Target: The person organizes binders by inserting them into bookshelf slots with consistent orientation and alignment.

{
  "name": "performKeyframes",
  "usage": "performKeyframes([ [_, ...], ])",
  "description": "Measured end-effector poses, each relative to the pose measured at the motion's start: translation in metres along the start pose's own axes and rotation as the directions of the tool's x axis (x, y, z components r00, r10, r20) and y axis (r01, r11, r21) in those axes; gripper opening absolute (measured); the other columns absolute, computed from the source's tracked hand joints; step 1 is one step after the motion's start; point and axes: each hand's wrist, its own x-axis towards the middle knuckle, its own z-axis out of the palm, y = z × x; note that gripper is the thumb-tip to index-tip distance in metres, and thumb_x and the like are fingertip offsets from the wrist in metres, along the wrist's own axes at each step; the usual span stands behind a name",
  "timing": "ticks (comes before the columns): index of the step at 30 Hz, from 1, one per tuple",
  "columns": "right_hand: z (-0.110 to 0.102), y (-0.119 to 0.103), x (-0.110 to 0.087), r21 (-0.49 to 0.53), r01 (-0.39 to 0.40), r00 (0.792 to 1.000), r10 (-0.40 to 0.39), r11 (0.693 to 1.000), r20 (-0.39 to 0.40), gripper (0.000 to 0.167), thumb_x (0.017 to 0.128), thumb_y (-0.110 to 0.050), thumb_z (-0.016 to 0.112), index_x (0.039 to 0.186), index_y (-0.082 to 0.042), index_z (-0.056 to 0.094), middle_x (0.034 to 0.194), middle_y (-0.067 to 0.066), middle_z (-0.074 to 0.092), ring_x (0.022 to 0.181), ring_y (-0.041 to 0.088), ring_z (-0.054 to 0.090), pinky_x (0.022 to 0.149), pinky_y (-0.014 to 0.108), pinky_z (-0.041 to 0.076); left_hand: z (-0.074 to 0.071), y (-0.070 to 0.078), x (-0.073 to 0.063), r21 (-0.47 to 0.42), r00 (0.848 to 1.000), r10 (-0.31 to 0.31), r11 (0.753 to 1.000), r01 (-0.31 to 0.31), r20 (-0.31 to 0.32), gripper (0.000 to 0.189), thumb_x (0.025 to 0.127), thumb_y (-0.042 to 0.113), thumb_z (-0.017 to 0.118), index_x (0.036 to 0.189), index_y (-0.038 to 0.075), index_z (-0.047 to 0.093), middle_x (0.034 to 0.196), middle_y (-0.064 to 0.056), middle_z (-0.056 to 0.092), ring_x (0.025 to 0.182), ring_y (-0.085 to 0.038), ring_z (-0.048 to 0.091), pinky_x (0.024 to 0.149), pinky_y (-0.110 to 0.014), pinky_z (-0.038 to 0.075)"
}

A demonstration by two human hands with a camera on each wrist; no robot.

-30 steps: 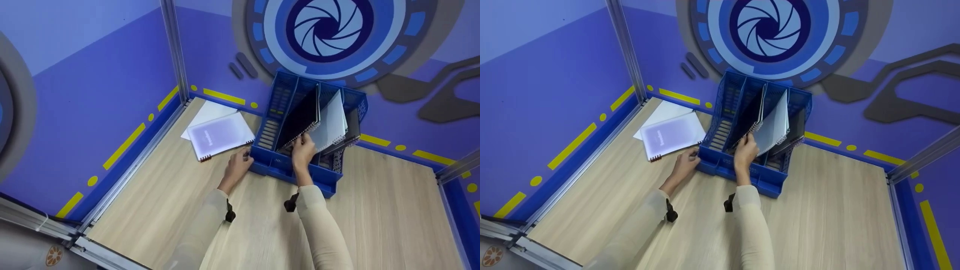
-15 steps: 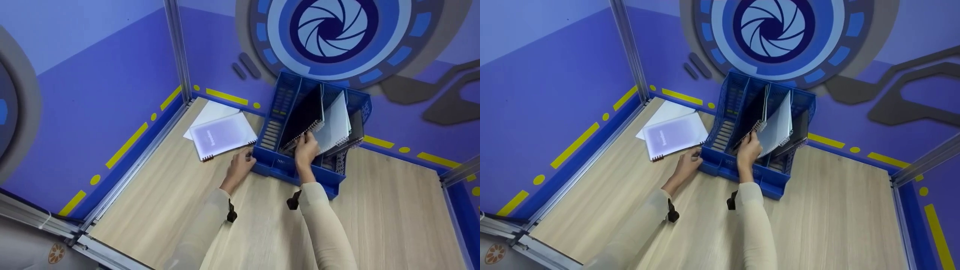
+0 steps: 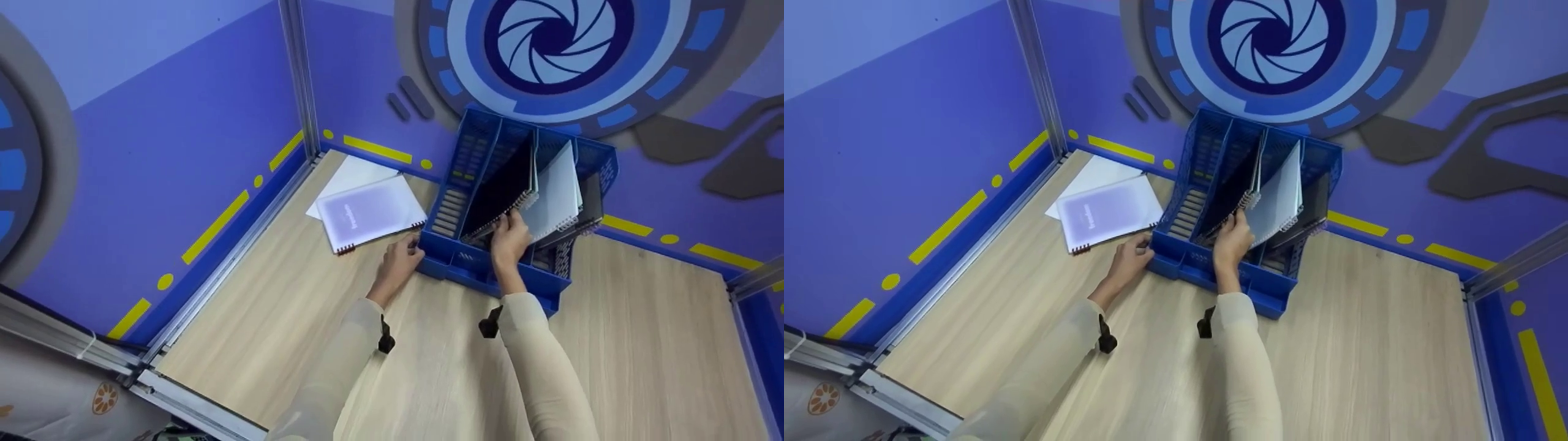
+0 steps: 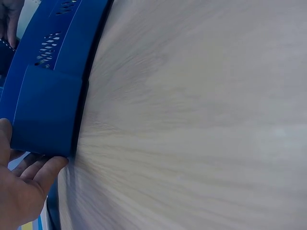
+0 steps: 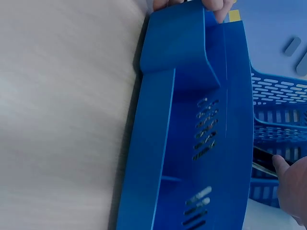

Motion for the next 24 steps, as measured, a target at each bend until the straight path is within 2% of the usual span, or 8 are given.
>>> performKeyframes([
  [3,-0.002,-0.001,0.000,-0.023,0.006,1.000,-0.005,1.000,0.031,0.026,0.103,-0.003,0.055,0.124,0.007,0.066,0.109,0.025,0.072,0.095,0.036,0.072,0.083,0.043,0.055,-0.001,-0.001,0.001,-0.007,1.000,-0.006,1.000,0.006,-0.006,0.033,0.093,0.024,0.065,0.126,0.026,0.069,0.115,0.005,0.074,0.105,-0.011,0.068,0.086,-0.046,0.054],
  [6,-0.004,-0.006,-0.007,0.027,-0.037,0.995,0.035,0.999,0.090,0.035,0.103,-0.003,0.054,0.136,0.004,0.060,0.122,0.024,0.069,0.105,0.036,0.069,0.087,0.042,0.054,-0.004,-0.004,0.001,-0.013,1.000,-0.009,1.000,0.009,-0.012,0.033,0.093,0.024,0.064,0.125,0.026,0.070,0.114,0.005,0.073,0.104,-0.011,0.067,0.086,-0.047,0.054],
  [8,-0.006,-0.012,-0.015,0.111,-0.118,0.982,0.100,0.987,0.157,0.040,0.104,-0.002,0.051,0.144,0.003,0.053,0.133,0.023,0.064,0.116,0.035,0.065,0.094,0.042,0.053,-0.006,-0.005,0.002,-0.013,1.000,-0.016,1.000,0.016,-0.016,0.033,0.093,0.025,0.064,0.125,0.026,0.070,0.112,0.006,0.073,0.102,-0.011,0.067,0.086,-0.047,0.053],
  [11,-0.011,-0.019,-0.030,0.248,-0.259,0.947,0.195,0.934,0.254,0.045,0.105,0.000,0.045,0.150,0.000,0.046,0.145,0.022,0.055,0.129,0.035,0.057,0.102,0.040,0.050,-0.007,-0.005,0.002,-0.012,0.999,-0.027,1.000,0.027,-0.019,0.035,0.092,0.024,0.065,0.127,0.025,0.070,0.109,0.006,0.073,0.098,-0.013,0.066,0.084,-0.047,0.053],
  [13,-0.014,-0.022,-0.041,0.311,-0.319,0.927,0.227,0.895,0.298,0.046,0.105,0.001,0.042,0.151,0.001,0.044,0.148,0.023,0.051,0.133,0.037,0.053,0.106,0.041,0.047,-0.007,-0.004,0.002,-0.016,1.000,-0.026,1.000,0.026,-0.016,0.037,0.092,0.023,0.065,0.129,0.025,0.069,0.110,0.006,0.073,0.098,-0.013,0.066,0.083,-0.046,0.053],
  [16,-0.017,-0.023,-0.056,0.361,-0.338,0.917,0.218,0.869,0.333,0.044,0.105,0.002,0.041,0.148,0.004,0.046,0.148,0.025,0.050,0.133,0.039,0.052,0.107,0.044,0.045,-0.004,-0.001,0.003,-0.018,1.000,-0.013,1.000,0.013,-0.007,0.038,0.091,0.023,0.065,0.129,0.024,0.069,0.111,0.005,0.073,0.098,-0.014,0.066,0.083,-0.047,0.053],
  [21,-0.019,-0.021,-0.081,0.382,-0.342,0.904,0.190,0.859,0.383,0.040,0.103,0.006,0.040,0.142,0.010,0.050,0.143,0.029,0.053,0.130,0.042,0.054,0.107,0.049,0.044,-0.001,0.004,0.003,-0.025,1.000,0.014,1.000,-0.014,0.019,0.035,0.092,0.017,0.064,0.127,0.018,0.069,0.114,0.000,0.073,0.102,-0.014,0.067,0.087,-0.044,0.054],
  [24,-0.019,-0.021,-0.094,0.393,-0.339,0.898,0.170,0.855,0.405,0.038,0.103,0.007,0.040,0.139,0.011,0.053,0.141,0.031,0.054,0.129,0.044,0.055,0.106,0.052,0.044,-0.003,0.009,0.006,-0.063,0.997,0.062,0.996,-0.059,0.050,0.037,0.094,0.011,0.062,0.130,0.010,0.067,0.121,-0.007,0.071,0.107,-0.017,0.067,0.091,-0.040,0.054],
])
